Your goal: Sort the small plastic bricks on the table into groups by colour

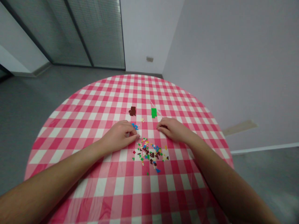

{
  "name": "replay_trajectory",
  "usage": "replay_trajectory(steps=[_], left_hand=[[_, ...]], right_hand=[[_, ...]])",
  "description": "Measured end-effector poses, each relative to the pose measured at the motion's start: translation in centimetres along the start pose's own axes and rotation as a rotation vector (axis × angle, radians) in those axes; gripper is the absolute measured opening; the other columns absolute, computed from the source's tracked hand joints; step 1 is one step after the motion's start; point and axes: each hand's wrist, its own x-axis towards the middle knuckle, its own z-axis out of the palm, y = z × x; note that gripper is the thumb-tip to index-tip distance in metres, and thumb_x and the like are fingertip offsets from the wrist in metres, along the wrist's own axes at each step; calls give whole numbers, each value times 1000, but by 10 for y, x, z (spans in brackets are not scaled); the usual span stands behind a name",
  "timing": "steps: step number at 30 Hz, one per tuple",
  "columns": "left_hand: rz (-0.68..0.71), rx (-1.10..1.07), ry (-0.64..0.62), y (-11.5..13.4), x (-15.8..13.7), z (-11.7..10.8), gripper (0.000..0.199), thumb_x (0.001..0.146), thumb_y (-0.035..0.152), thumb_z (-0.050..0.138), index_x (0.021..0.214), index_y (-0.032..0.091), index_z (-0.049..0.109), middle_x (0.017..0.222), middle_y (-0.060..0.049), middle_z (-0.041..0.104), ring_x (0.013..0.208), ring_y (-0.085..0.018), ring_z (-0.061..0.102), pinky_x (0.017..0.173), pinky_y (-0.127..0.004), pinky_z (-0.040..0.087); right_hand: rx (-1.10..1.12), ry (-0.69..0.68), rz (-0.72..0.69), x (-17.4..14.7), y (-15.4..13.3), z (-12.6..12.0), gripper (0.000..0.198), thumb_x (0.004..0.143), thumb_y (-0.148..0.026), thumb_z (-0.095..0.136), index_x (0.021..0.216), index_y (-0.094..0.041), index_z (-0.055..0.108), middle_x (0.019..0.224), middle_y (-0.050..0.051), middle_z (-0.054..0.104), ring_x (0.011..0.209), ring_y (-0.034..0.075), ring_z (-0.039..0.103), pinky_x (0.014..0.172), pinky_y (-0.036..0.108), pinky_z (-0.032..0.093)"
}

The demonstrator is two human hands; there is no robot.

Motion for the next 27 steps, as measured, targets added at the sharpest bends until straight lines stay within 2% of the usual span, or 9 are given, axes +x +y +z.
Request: replay_trajectory(steps=[8,17,23,27], left_hand=[[-13,-5,-8,0,0,1,22,91,27,63,70,21,68,73,-3,69,74,-18,60,72,-36,47],[-3,-5,-1,2,0,0,21,90,26,63,70,21,68,71,-2,69,73,-19,60,72,-36,47],[8,-4,-5,-1,0,1,20,90,25,64,71,21,68,72,-2,68,73,-18,60,71,-35,46],[3,3,-12,1,0,0,20,90,25,64,71,21,69,72,-2,69,73,-18,60,72,-35,46]], right_hand=[[-117,45,57,3,-1,6,21,96,-16,50,86,-23,67,92,8,73,86,23,65,79,38,52],[-117,45,-18,4,-4,9,25,89,-4,55,91,-24,69,101,8,73,98,25,65,89,42,53],[-120,61,49,5,-13,8,20,93,-8,52,96,-23,65,100,10,73,90,25,66,81,39,54],[-93,63,52,4,-14,7,23,92,-8,54,107,-22,65,110,12,73,98,27,68,86,42,54]])
